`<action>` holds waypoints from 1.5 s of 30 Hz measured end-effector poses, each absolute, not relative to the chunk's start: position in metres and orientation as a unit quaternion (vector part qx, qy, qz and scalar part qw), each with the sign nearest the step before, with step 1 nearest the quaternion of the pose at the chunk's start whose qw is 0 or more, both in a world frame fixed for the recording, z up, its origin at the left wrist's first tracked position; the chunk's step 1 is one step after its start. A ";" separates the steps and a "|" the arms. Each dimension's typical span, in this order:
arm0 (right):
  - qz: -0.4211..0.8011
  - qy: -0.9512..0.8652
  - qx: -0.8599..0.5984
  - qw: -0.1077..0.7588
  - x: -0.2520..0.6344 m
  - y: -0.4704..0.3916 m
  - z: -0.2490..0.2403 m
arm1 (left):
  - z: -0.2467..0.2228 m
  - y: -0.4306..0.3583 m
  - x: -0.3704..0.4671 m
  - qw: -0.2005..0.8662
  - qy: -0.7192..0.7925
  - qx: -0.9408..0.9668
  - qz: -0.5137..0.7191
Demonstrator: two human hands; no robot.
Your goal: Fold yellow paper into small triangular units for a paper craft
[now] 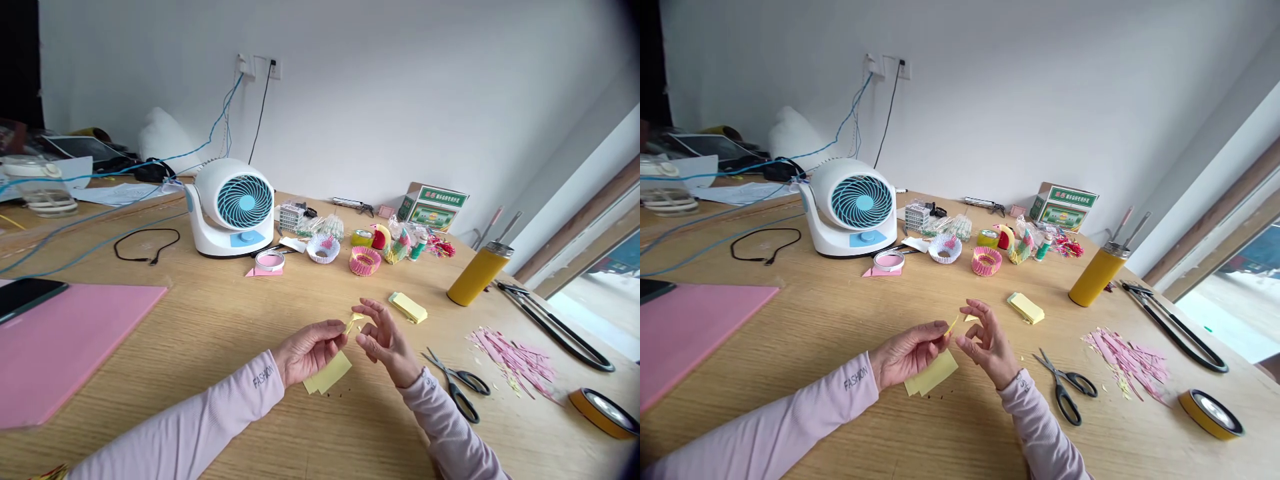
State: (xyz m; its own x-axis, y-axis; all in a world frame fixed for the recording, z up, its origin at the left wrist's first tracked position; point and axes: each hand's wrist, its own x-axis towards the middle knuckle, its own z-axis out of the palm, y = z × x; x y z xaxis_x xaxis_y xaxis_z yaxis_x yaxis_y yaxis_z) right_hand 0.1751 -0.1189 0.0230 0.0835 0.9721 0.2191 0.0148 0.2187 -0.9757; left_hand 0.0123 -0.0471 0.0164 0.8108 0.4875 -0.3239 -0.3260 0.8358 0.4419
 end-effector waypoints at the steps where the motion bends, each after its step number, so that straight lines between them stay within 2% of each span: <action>1: 0.431 -0.537 -0.458 0.561 0.174 -0.119 0.022 | 0.018 -0.048 0.011 0.945 0.212 0.165 0.189; 6: 0.430 -0.525 -0.461 0.572 0.166 -0.115 0.018 | 0.021 -0.053 0.011 0.952 0.209 0.179 0.136; 12: 0.362 -0.496 -0.517 0.596 0.170 -0.112 0.015 | 0.022 -0.056 0.014 0.809 0.207 0.464 0.296; 19: 0.326 -0.531 -0.534 0.571 0.169 -0.112 0.011 | 0.015 -0.057 0.019 0.687 0.223 0.591 0.359; 32: 0.430 -0.445 -0.454 0.641 0.158 -0.115 0.007 | 0.022 -0.061 0.016 0.694 0.220 0.592 0.345; 45: 0.452 -0.432 -0.416 0.660 0.155 -0.118 0.009 | 0.029 -0.065 0.015 0.708 0.210 0.582 0.340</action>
State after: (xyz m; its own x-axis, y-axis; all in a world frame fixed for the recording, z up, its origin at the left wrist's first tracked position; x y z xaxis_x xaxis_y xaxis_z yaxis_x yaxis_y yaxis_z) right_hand 0.1547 -0.1179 0.0093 0.2168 0.9568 0.1939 -0.2373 0.2443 -0.9402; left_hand 0.0146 -0.0645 0.0287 0.6807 0.7260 0.0978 -0.2368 0.0918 0.9672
